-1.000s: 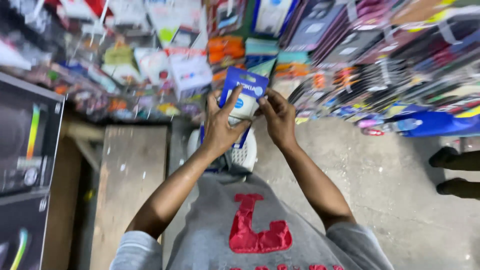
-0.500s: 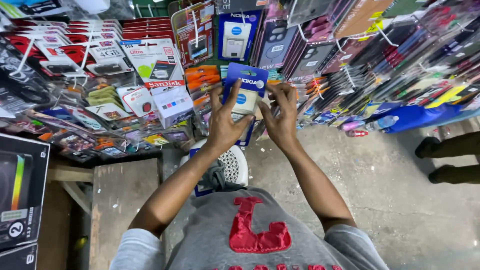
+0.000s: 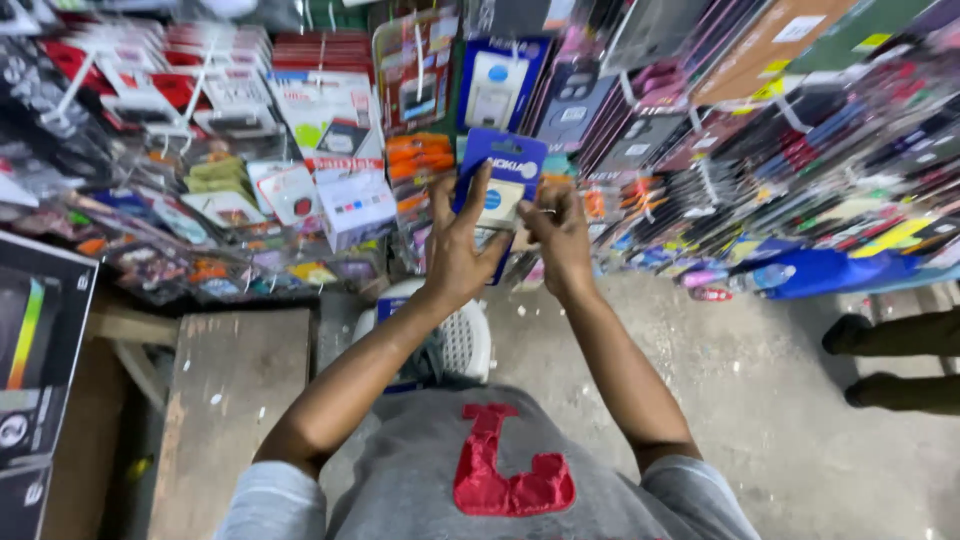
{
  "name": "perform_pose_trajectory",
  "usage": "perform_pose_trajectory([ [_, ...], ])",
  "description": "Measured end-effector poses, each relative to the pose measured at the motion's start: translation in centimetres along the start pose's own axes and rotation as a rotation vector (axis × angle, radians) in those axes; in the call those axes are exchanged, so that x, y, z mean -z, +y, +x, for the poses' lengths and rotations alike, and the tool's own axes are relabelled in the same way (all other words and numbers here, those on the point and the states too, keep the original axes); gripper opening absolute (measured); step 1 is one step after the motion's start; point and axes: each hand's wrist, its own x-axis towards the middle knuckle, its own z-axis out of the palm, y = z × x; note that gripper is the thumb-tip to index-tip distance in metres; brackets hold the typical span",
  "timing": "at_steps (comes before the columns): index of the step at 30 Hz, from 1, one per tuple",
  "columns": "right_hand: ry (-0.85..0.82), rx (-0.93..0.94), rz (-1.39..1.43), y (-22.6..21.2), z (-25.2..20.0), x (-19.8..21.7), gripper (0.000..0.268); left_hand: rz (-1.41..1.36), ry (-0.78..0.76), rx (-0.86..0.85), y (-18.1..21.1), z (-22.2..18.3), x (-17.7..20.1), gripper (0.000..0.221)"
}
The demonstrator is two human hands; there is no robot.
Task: Cleaning phone accessories with a cloth and organizing them on a shelf.
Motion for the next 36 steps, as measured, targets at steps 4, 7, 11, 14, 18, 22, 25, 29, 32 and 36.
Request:
perform_pose_trajectory([
  [4,-0.074,0.289,0.0,-0.7,2.6,-0.9,0.06,0.041,0.031,-0.098,-1.0,2.6,-0.8,0.101],
  [7,-0.019,0.482,-0.111,-1.5,3.7,-2.0,0.052,0.06,0.025,-0.134,-0.9,4.3,-0.9,0.104],
  [11,0.086,0.684,-0.33,-4.0,5.3,-2.9,0.041,0.107,0.069,-0.123,-2.1,7.3,-2.7,0.098],
  [14,0.138,0.697,-0.399,-2.1,7.9,-3.4,0.039,0.064,0.112,-0.182,-2.4,8.7,-2.6,0.101],
  [18,0.151,0.67,-0.416,-1.8,10.9,-4.2,0.04,0.068,0.121,-0.202,-4.4,10.6,-4.1,0.099],
  [22,0.149,0.756,-0.533,-1.2,12.2,-4.0,0.037,0.148,0.147,-0.263,-4.8,9.8,-3.7,0.081],
  [25,0.127,0.849,-0.617,-1.8,10.4,-3.6,0.037,0.129,0.181,-0.238,-4.8,6.2,-0.9,0.058],
  [29,-0.136,0.846,-0.672,1.1,3.2,-3.0,0.025,0.022,0.141,-0.013,-9.4,-2.8,4.5,0.039],
  [32,-0.546,0.573,-0.958,15.8,-1.3,0.3,0.028,0.229,0.208,0.262,-23.4,-14.7,2.3,0.026],
  [36,-1.017,0.202,-1.022,29.2,-9.4,1.7,0.052,0.237,-0.082,0.947,-29.9,-27.5,-0.4,0.029],
])
